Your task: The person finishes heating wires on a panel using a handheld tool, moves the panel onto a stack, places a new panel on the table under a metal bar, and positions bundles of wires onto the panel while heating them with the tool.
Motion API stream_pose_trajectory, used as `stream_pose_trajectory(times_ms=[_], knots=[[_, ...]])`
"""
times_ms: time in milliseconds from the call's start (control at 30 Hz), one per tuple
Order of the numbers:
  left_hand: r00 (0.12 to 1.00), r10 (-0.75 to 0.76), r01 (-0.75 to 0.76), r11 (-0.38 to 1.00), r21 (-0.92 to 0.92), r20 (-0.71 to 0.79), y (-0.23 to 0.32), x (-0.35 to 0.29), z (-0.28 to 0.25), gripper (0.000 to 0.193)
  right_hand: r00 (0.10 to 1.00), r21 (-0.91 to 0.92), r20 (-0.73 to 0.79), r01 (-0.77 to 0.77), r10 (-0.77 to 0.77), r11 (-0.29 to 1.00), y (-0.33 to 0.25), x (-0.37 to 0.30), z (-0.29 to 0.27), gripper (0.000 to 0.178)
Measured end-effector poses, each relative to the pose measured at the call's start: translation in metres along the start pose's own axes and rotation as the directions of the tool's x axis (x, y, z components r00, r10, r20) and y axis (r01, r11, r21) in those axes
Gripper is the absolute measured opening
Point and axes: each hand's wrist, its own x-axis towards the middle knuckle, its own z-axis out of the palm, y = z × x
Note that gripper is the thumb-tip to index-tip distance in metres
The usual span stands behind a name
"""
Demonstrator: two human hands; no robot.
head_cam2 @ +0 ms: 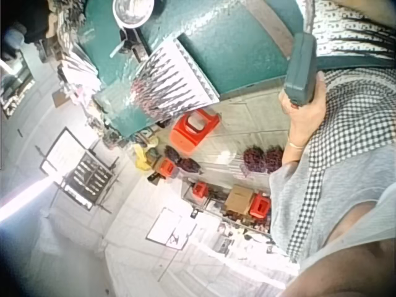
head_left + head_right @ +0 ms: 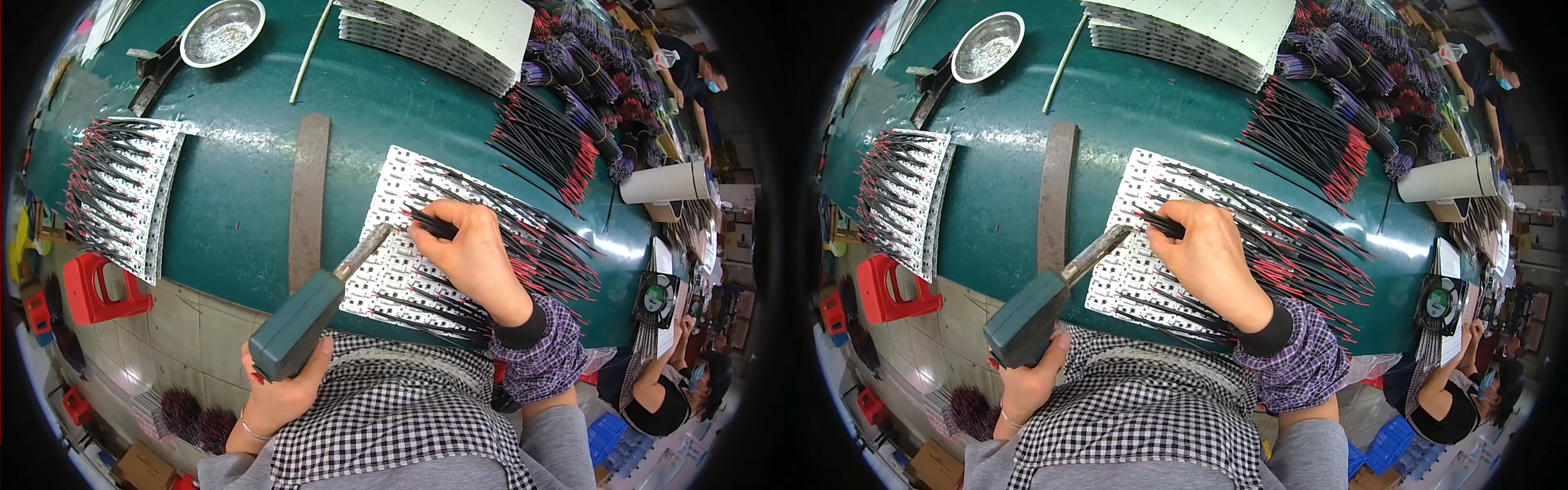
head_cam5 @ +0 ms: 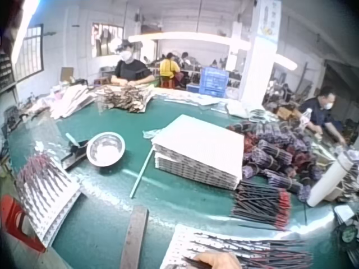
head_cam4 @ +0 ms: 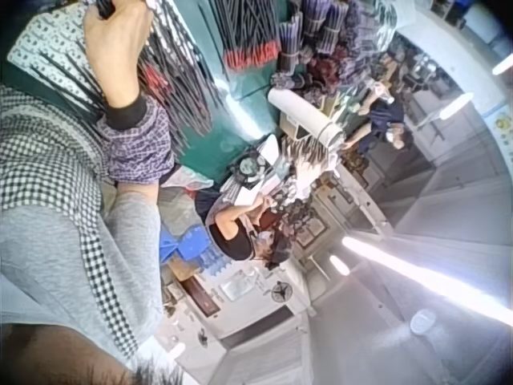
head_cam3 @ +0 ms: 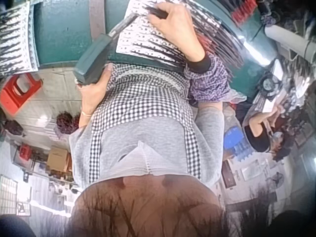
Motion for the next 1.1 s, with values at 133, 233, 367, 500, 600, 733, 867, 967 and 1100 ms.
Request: stream_pose_trajectory(times_ms=[133, 233, 367, 500, 600, 733, 867, 967, 1100], knots=[[0.983, -0.182, 0.175, 0.955, -0.239, -0.008, 0.002, -0.011, -0.002, 0.030, 0.998, -0.040, -0.013, 0.054, -0.055, 0.998, 0.001, -0.001, 0.000, 0.020], [0.986, -0.161, 0.145, 0.950, -0.275, -0.035, 0.002, -0.011, -0.002, 0.036, 1.000, -0.026, 0.022, 0.019, -0.018, 0.999, -0.003, -0.003, -0.003, 0.021], [0.984, -0.170, 0.150, 0.949, -0.276, -0.049, 0.004, -0.013, -0.002, 0.040, 0.976, -0.004, -0.071, 0.204, -0.204, 0.979, -0.005, -0.011, -0.005, 0.013], [0.983, -0.170, 0.144, 0.945, -0.294, -0.064, 0.000, -0.015, -0.003, 0.043, 0.942, 0.019, -0.176, 0.294, -0.286, 0.956, -0.010, -0.024, 0.000, 0.013], [0.982, -0.175, 0.149, 0.946, -0.290, -0.065, -0.001, -0.016, -0.002, 0.042, 0.982, 0.103, -0.107, 0.164, -0.153, 0.981, -0.016, -0.029, 0.005, 0.015], [0.987, -0.159, 0.147, 0.959, -0.242, -0.031, 0.002, -0.015, -0.003, 0.036, 0.997, 0.101, -0.070, 0.023, -0.016, 0.995, -0.007, -0.025, 0.013, 0.012], [0.973, -0.229, 0.225, 0.948, -0.225, 0.007, 0.001, -0.018, -0.002, 0.032, 0.994, 0.081, -0.079, 0.080, -0.074, 0.993, -0.002, -0.023, 0.017, 0.012], [0.983, -0.181, 0.176, 0.963, -0.202, -0.006, 0.000, -0.018, -0.002, 0.031, 0.992, 0.070, -0.089, 0.096, -0.089, 0.993, -0.003, -0.023, 0.018, 0.012], [0.978, -0.211, 0.207, 0.956, -0.210, 0.005, 0.002, -0.016, -0.002, 0.033, 0.995, 0.020, -0.075, 0.069, -0.067, 0.997, -0.008, -0.023, 0.016, 0.012]])
